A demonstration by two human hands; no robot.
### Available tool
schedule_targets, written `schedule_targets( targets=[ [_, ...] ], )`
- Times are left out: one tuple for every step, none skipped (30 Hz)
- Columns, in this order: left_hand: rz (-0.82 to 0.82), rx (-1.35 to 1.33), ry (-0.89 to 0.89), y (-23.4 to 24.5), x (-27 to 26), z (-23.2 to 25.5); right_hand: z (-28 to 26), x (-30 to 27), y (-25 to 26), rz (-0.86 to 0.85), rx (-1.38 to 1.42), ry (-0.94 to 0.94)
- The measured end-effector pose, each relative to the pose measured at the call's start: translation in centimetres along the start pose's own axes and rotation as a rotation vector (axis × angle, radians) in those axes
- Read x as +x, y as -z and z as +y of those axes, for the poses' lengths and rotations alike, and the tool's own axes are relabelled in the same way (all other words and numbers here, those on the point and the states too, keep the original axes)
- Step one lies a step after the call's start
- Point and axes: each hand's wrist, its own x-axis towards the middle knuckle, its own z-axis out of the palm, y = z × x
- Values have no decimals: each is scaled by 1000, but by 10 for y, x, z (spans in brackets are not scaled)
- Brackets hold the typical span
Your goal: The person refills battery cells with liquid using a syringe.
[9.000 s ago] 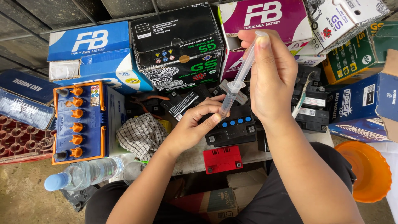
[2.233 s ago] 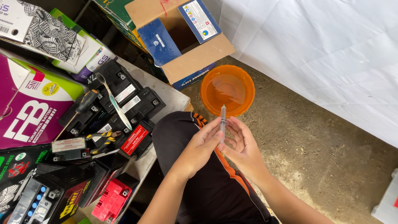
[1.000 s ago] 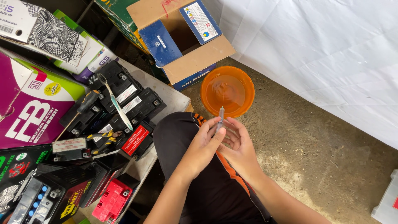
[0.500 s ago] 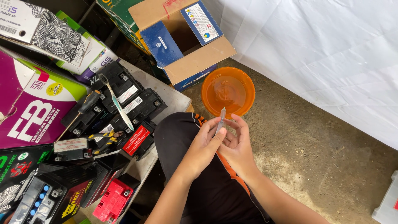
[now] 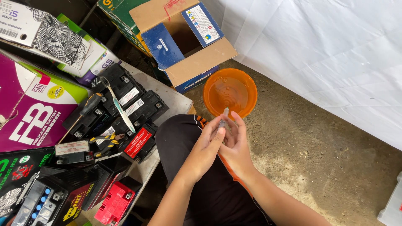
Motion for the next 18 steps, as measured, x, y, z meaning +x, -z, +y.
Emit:
schedule_targets(
  targets=[
    [0,0,1,0,1,1,0,0,-1,0,0,0],
    [-5,21,1,1,2,2,0,1,-2,-4,-12,-1],
    [-9,42,2,1,3,2,-1,2,-3,-9,-24,-2],
    [-9,42,2,2,4,2,-1,3,-3,-9,-23,-1],
    [-12,67,13,2,4,1,-1,4,-4,-14,-28,3],
    [-14,91,24,3,5,1,-1,5,-4,-19,-33,7],
    [-14,92,24,4,5,1,-1,6,-3,-19,-32,7],
    [-8,105,54,4,4,2,0,7,-2,-28,-44,10],
    [-1,118,84,5,4,2,0,9,-1,-37,-56,13],
    [-1,117,84,5,5,-1,2,10,1,-36,-56,13],
    [32,91,91,5,6,-4,3,12,3,-41,-83,26],
    [66,64,97,4,7,-7,4,14,4,-47,-110,39],
    [65,63,97,4,8,-8,4,15,6,-47,-111,39],
    [75,48,91,2,8,-9,4,16,8,-57,-146,30],
    [84,33,85,1,9,-11,3,17,10,-66,-181,22],
    [84,31,85,-1,9,-8,2,17,12,-67,-183,21],
    [86,21,91,-3,10,-6,1,17,14,-69,-231,5],
    [88,12,94,-4,10,-4,0,18,15,-72,-279,-8]
  ],
)
